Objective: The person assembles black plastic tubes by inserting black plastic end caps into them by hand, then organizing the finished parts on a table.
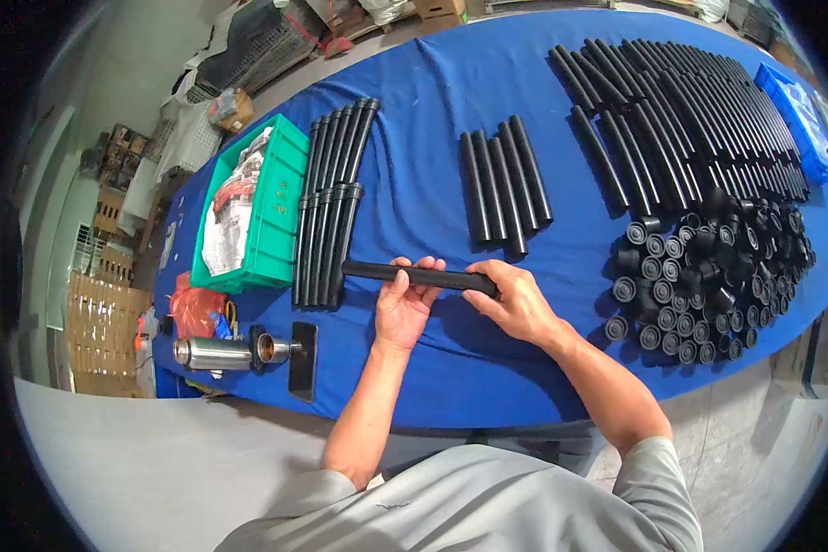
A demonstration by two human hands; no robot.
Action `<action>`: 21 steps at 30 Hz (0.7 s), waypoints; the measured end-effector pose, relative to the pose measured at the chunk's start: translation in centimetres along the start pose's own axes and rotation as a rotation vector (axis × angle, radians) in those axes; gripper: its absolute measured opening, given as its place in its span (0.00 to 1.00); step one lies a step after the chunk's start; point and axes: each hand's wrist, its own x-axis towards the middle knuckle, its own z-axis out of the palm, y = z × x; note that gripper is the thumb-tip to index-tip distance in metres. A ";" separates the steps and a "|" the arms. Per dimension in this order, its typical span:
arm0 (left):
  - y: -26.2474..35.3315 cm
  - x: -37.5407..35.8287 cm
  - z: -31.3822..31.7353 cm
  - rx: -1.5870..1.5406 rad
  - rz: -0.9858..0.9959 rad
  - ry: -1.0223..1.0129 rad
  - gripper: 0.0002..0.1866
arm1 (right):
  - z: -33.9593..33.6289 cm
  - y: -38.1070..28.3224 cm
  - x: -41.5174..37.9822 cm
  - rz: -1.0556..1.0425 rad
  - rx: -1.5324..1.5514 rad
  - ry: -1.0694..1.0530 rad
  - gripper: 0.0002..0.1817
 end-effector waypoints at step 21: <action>1.4 -1.0 2.1 0.262 -0.240 0.094 0.13 | -0.2 0.6 0.5 0.204 0.510 0.062 0.14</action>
